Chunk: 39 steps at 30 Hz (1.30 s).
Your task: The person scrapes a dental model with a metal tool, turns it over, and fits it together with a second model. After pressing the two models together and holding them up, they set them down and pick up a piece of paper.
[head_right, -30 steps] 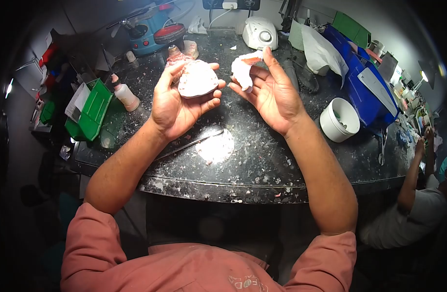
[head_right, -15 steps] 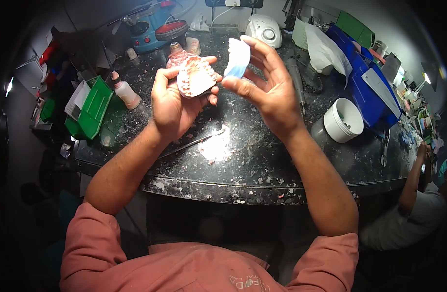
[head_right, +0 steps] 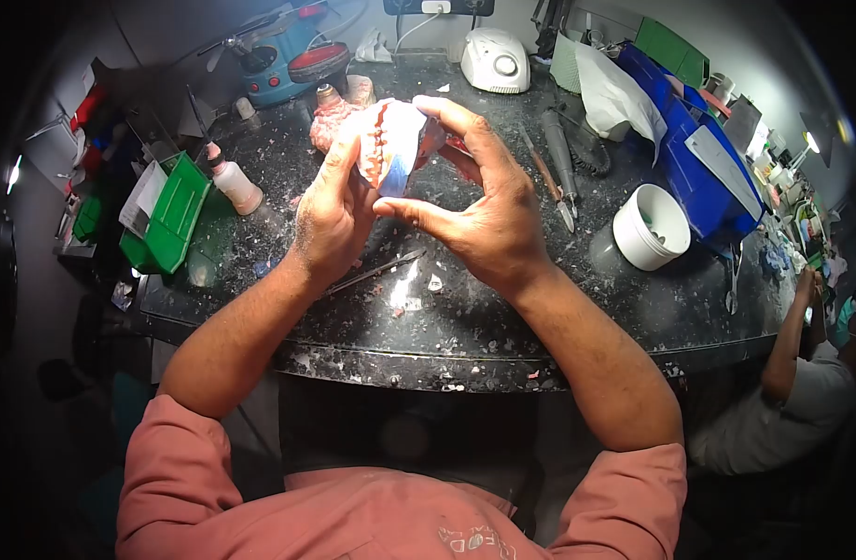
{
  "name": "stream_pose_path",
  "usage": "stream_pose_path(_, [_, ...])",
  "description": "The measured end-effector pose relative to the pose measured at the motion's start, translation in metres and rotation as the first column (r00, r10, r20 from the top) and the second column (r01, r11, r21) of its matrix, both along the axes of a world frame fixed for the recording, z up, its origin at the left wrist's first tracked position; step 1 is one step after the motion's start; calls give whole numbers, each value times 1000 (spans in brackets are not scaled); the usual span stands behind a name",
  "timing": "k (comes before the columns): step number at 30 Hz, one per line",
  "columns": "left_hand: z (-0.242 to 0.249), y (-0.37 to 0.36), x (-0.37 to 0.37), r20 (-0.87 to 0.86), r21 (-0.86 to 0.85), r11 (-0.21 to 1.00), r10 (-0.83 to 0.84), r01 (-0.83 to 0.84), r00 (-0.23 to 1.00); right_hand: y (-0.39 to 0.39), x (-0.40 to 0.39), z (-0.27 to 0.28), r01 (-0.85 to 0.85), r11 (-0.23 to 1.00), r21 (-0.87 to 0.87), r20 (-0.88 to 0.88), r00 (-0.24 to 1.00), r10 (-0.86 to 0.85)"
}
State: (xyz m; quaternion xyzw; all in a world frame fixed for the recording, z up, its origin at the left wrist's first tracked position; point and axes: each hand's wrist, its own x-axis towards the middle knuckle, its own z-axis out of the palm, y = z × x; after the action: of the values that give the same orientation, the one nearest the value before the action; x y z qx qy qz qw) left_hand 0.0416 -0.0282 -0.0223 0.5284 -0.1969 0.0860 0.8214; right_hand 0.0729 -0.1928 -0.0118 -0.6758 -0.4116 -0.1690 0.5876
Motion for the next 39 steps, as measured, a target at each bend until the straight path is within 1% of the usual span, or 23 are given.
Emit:
stream_pose_path(1, [0, 0, 0, 41, 50, 998, 38, -40, 998, 0, 0, 0, 1, 1000, 0, -1, 1000, -1])
stream_pose_path(2, [0, -1, 0, 41, 50, 998, 37, -39, 998, 1, 0, 0, -3, 1000, 6, -6, 1000, 3])
stream_pose_path(4, [1, -4, 0, -27, -27, 1000, 2, -3, 1000, 1, -1, 0, -7, 1000, 13, -13, 1000, 7])
stream_pose_path(5, [1, -3, 0, -27, -27, 1000, 2, -3, 1000, 1, -1, -1, -12, 1000, 22, -17, 1000, 12])
stream_pose_path(7, [3, 1, 0, 47, 139, 990, 18, -25, 999, 0, 0, -1, -18, 999, 32, -23, 1000, 18])
stream_pose_path(8, [4, 1, 0, 47, 139, 990, 19, -25, 999, -1, 1, 0, -20, 1000, 10, 19, 1000, 20])
stream_pose_path(9, [5, 1, 1, 93, 183, 980, 56, -72, 994, -2, 2, 0, -20, 1000, -13, 61, 998, 21])
stream_pose_path(10, [6, 0, 1, 141, 224, 967, 89, -120, 986, -4, 2, 1, -19, 1000, -14, 61, 998, 20])
stream_pose_path(13, [10, -6, -1, 145, 234, 964, 94, -126, 985, -6, 2, 1, 19, 999, -45, 103, 995, -14])
stream_pose_path(15, [13, -10, -9, 144, 235, 965, 82, -115, 986, -3, 0, -1, -27, 1000, 16, -39, 999, 27])
stream_pose_path(16, [15, -11, -13, 145, 237, 966, 72, -105, 987, -2, -1, 0, -28, 999, 14, -37, 999, 29])
stream_pose_path(17, [16, -11, -17, 146, 235, 966, 72, -106, 987, -2, -3, 1, -50, 996, 78, -131, 990, 60])
stream_pose_path(18, [17, -10, -21, 144, 222, 973, 31, -63, 989, -2, -4, 2, -66, 988, 143, -222, 970, 97])
stream_pose_path(19, [17, -10, -23, 142, 208, 978, -10, -20, 990, -2, -4, 1, -66, 988, 139, -223, 970, 96])
stream_pose_path(21, [11, -9, -23, 112, 212, 977, 1, -25, 994, -3, -3, -1, -90, 984, 153, -99, 989, 106])
stream_pose_path(23, [7, -6, -25, 51, 391, 912, 112, -123, 992, -2, -5, 0, -104, 979, 174, -123, 984, 127])
stream_pose_path(24, [9, -7, -21, 181, 377, 914, 89, -153, 979, -2, -5, 1, -116, 973, 199, -143, 979, 146])
stream_pose_path(28, [19, -14, -29, 156, 405, 888, 167, -218, 973, -3, -4, 0, -125, 967, 220, -199, 965, 170])
stream_pose_path(30, [17, -11, -26, 214, 344, 925, 89, -160, 973, -4, -6, 2, -166, 953, 253, -188, 958, 217])
stream_pose_path(31, [18, -12, -25, 215, 344, 925, 89, -160, 973, -4, -6, 2, -166, 953, 253, -188, 958, 217])
stream_pose_path(33, [21, -14, -23, 353, 390, 864, 180, -319, 918, -4, -8, 2, -173, 950, 262, -183, 957, 225])
stream_pose_path(36, [17, -12, -18, 374, 356, 875, 189, -328, 908, -4, -6, 1, -182, 948, 263, -172, 958, 231])
stream_pose_path(39, [18, -12, -20, 393, 371, 864, 188, -342, 900, -7, -4, 1, -210, 943, 258, -180, 948, 261])
